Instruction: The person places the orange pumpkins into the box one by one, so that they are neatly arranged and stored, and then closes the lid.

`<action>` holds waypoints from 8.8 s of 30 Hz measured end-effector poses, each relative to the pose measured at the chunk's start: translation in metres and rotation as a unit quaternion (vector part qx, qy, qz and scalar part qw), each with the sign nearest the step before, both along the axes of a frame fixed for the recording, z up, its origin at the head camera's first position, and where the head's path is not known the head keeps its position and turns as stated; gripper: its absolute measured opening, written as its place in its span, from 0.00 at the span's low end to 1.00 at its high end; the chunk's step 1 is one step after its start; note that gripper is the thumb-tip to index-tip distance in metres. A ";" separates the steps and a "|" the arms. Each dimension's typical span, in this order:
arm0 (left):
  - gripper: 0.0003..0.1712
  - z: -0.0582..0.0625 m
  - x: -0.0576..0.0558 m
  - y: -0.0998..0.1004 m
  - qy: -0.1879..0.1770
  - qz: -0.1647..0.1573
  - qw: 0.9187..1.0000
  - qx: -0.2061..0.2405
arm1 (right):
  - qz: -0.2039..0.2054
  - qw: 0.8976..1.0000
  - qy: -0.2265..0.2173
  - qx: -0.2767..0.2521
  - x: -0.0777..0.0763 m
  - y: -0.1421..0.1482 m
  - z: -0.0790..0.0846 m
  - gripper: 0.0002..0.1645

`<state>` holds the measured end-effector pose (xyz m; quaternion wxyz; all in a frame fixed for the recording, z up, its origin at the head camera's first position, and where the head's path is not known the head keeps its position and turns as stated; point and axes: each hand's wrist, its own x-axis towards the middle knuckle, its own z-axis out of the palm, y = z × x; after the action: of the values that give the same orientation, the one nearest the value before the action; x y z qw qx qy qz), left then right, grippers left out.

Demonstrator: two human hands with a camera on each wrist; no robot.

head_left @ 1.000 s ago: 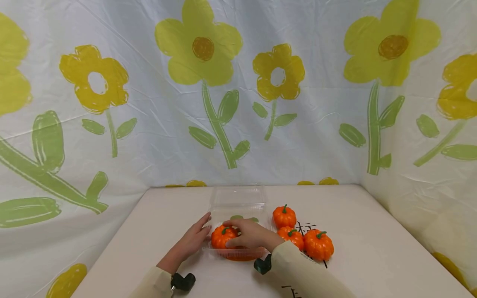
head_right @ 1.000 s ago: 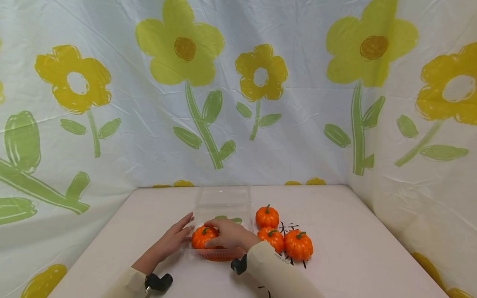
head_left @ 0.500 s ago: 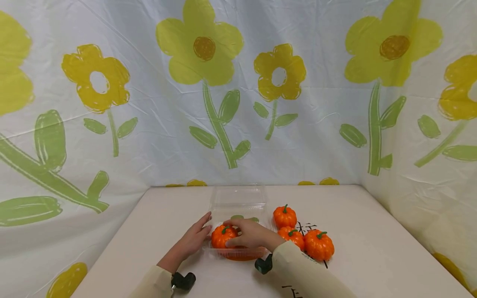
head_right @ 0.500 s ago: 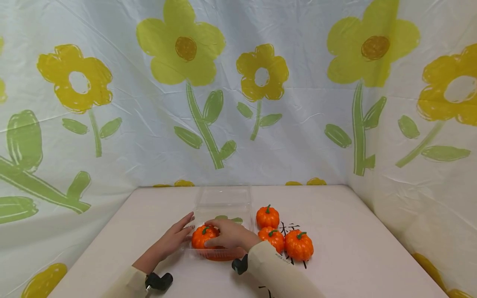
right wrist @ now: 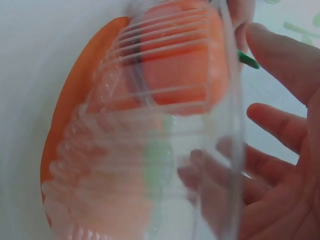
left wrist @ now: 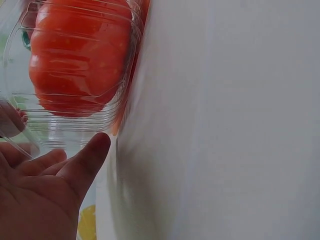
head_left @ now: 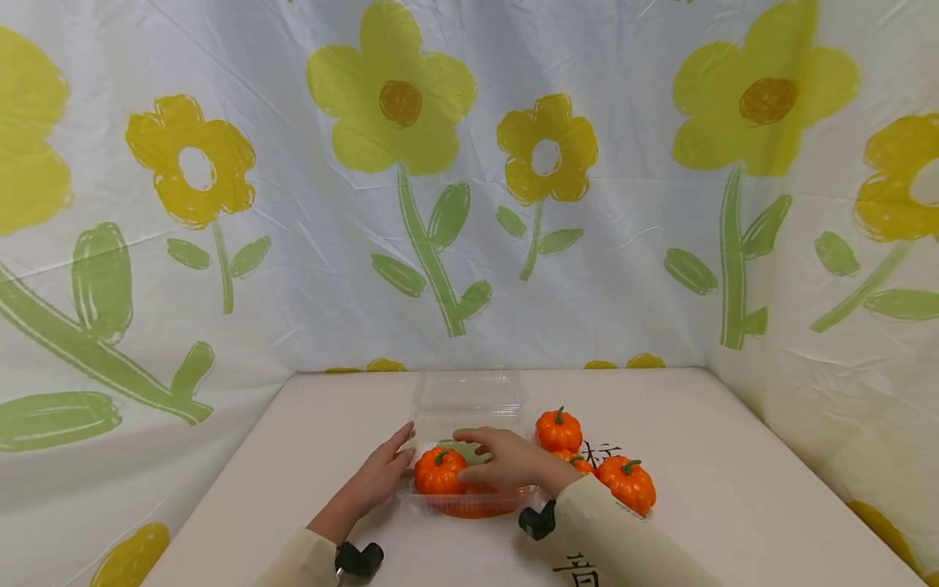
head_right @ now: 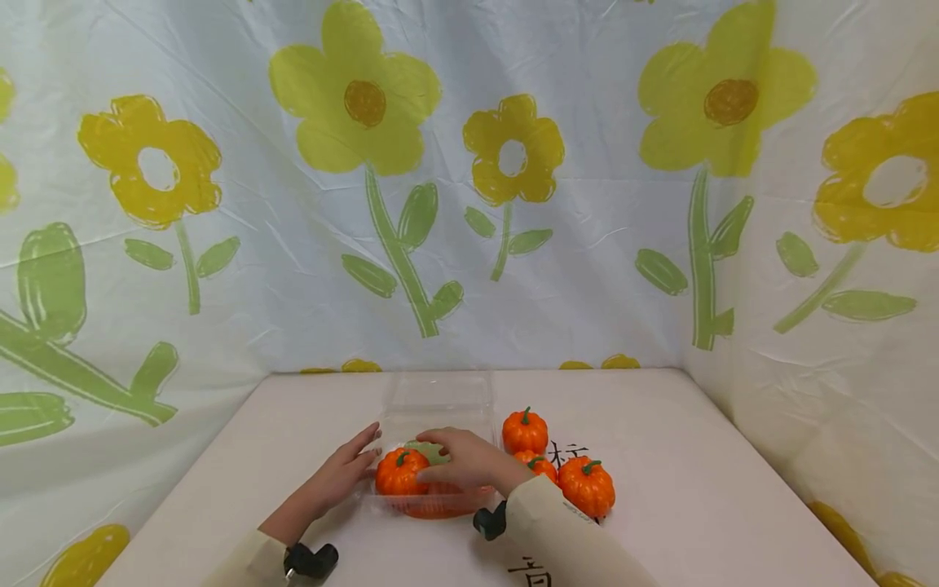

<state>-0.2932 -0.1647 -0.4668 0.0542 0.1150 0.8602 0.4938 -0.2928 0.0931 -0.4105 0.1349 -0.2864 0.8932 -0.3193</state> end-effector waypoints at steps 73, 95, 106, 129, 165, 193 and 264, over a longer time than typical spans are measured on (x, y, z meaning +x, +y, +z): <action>0.32 0.004 0.001 -0.003 -0.020 0.016 1.000 0.008 | -0.133 0.990 -0.035 0.015 0.017 0.194 0.025 0.38; 0.33 0.003 0.003 -0.002 -0.015 0.018 1.000 0.001 | -0.102 0.989 -0.107 -0.025 0.024 0.219 0.004 0.43; 0.34 0.002 0.003 -0.001 -0.015 0.020 1.000 0.001 | -0.115 0.986 -0.120 -0.031 0.026 0.226 -0.007 0.43; 0.34 0.001 0.005 -0.002 -0.016 0.009 1.000 0.001 | -0.115 0.984 -0.137 -0.024 0.033 0.227 0.000 0.39; 0.33 0.002 0.006 -0.001 -0.007 0.005 1.000 0.009 | -0.047 0.993 -0.097 -0.052 0.020 0.201 0.043 0.37; 0.33 0.002 0.005 -0.001 -0.010 0.007 1.000 0.004 | -0.023 0.995 -0.084 -0.056 0.007 0.145 0.061 0.37; 0.33 0.001 0.005 0.002 -0.002 0.007 1.000 0.013 | -0.004 0.999 -0.013 0.036 -0.012 0.049 0.020 0.37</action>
<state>-0.2884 -0.1631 -0.4656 0.0513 0.1085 0.8541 0.5060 -0.3049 0.1418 -0.3903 0.1552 -0.2741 0.9035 -0.2908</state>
